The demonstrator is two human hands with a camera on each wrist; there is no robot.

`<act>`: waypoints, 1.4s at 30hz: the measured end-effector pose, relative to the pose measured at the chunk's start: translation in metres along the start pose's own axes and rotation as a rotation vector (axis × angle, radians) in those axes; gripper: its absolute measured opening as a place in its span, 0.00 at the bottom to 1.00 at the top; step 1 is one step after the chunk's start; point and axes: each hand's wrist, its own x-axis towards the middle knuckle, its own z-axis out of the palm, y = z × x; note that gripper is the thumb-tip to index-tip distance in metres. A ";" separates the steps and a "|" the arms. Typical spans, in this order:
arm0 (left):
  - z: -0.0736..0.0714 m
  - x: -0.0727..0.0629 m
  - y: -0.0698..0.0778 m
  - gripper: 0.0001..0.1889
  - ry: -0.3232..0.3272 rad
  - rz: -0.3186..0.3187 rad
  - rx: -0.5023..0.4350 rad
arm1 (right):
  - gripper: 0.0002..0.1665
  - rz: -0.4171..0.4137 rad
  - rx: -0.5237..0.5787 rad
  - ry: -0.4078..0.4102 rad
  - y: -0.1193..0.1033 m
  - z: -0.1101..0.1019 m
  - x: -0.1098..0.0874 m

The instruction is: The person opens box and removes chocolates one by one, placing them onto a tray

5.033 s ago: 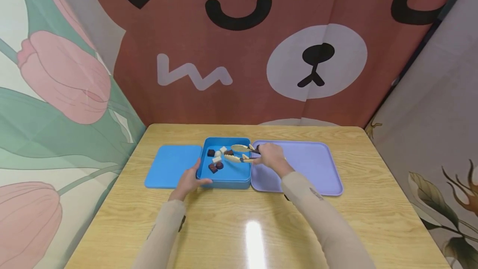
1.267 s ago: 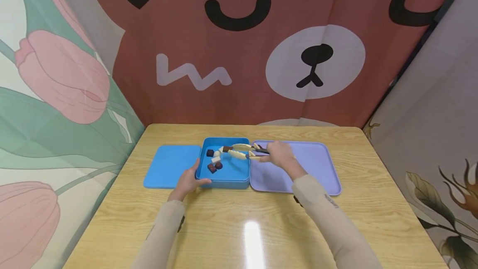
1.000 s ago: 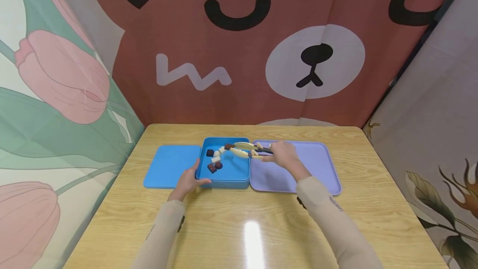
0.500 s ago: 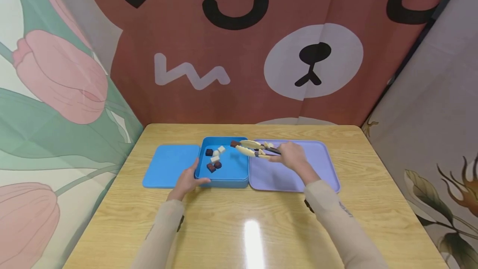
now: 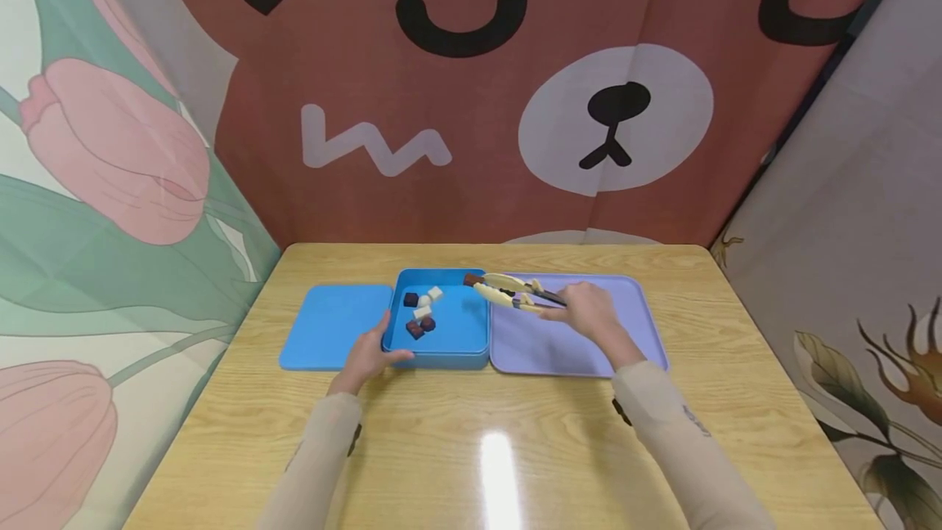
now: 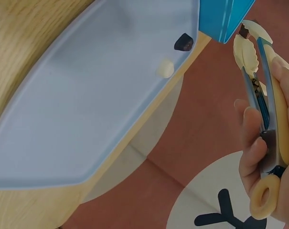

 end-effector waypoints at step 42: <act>-0.001 0.000 0.001 0.52 -0.008 -0.015 0.005 | 0.37 0.128 0.000 0.026 0.063 -0.008 -0.045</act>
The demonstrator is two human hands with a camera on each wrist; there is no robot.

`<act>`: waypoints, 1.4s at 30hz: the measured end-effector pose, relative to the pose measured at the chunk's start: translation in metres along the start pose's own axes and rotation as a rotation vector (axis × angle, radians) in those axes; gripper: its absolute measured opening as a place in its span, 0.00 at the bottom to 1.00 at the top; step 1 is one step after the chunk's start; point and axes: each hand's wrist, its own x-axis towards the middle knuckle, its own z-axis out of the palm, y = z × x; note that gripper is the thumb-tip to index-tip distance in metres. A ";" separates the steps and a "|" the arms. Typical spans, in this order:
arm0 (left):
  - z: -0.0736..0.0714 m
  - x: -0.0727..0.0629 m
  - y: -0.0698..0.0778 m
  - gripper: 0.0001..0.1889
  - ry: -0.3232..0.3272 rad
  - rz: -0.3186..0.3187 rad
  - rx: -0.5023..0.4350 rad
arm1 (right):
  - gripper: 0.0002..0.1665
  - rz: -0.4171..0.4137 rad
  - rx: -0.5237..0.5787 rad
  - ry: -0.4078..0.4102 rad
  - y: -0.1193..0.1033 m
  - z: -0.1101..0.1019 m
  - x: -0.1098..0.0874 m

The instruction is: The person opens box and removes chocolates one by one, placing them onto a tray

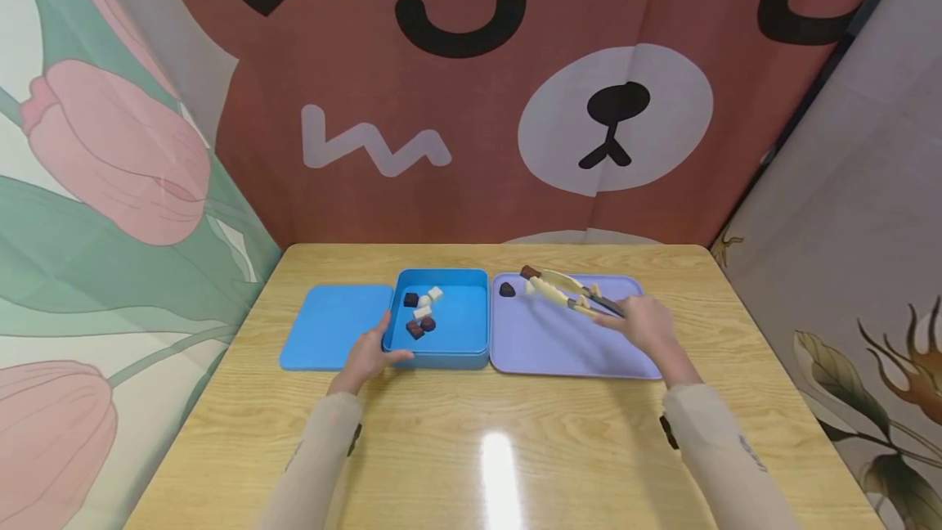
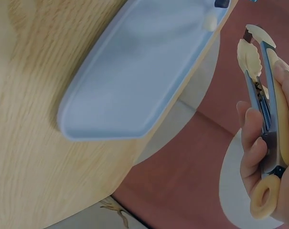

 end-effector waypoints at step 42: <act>0.001 0.001 -0.004 0.52 0.006 0.012 0.002 | 0.34 0.180 -0.055 -0.076 0.024 0.022 -0.003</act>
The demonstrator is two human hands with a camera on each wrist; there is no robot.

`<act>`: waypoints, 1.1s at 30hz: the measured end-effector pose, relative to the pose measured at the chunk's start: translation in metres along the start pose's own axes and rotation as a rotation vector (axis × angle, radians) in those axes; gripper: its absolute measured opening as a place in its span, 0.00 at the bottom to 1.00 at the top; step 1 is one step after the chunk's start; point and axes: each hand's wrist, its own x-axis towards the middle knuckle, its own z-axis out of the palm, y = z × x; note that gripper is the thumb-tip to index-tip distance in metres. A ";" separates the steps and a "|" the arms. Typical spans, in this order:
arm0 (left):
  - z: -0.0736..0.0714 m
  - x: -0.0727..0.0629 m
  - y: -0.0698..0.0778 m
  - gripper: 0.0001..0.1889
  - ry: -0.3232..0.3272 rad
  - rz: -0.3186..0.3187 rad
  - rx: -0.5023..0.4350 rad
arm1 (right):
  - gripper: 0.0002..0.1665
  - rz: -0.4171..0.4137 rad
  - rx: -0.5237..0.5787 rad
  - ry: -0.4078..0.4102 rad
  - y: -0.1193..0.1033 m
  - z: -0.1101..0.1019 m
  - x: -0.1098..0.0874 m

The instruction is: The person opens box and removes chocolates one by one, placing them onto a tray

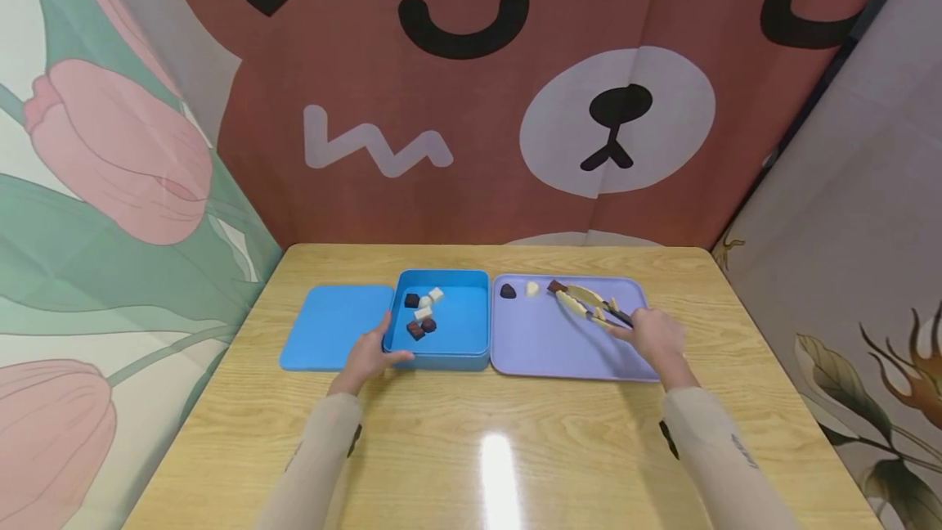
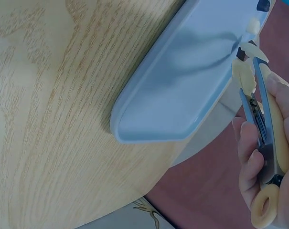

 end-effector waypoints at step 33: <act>0.002 0.001 -0.002 0.53 -0.006 -0.014 0.005 | 0.31 -0.006 -0.006 0.028 -0.005 0.006 0.006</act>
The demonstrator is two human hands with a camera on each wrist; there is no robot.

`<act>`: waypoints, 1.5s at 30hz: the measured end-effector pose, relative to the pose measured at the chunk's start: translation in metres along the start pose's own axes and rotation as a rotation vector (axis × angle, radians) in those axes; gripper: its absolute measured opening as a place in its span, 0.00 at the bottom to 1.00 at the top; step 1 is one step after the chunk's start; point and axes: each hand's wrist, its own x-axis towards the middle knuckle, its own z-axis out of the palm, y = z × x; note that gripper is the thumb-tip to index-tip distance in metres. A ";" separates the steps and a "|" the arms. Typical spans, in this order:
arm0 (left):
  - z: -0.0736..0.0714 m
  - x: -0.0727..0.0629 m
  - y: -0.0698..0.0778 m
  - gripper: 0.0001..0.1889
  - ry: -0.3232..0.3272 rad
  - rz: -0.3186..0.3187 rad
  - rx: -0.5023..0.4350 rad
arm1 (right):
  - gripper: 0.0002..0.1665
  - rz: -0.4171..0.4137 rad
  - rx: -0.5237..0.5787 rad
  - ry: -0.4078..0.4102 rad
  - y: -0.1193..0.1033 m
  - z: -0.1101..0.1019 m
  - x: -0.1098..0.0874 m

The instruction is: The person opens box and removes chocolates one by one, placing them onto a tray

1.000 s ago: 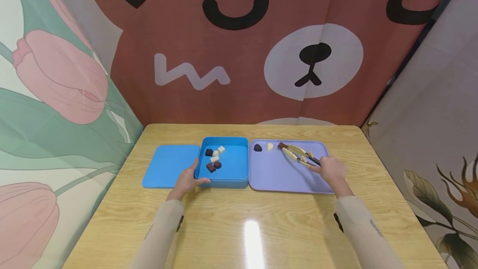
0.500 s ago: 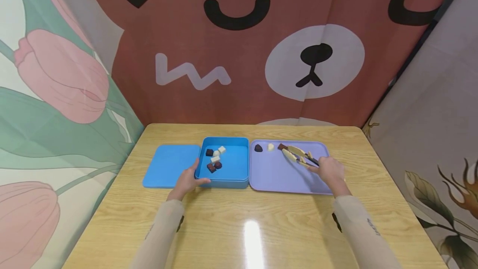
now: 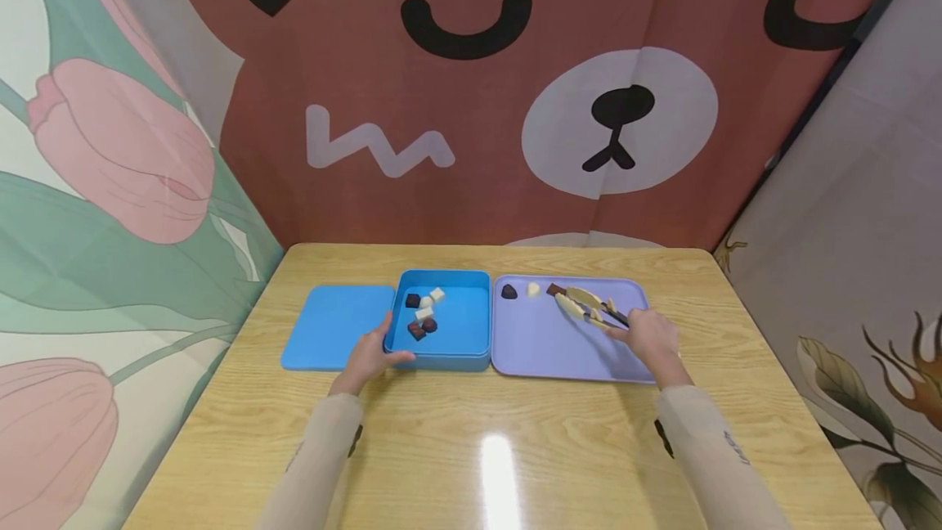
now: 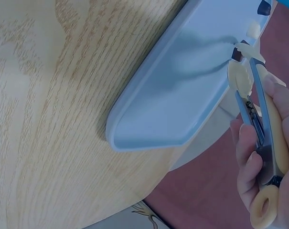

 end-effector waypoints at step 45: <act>-0.001 0.001 0.001 0.53 0.006 0.012 0.012 | 0.29 -0.114 0.141 0.086 -0.057 -0.012 -0.002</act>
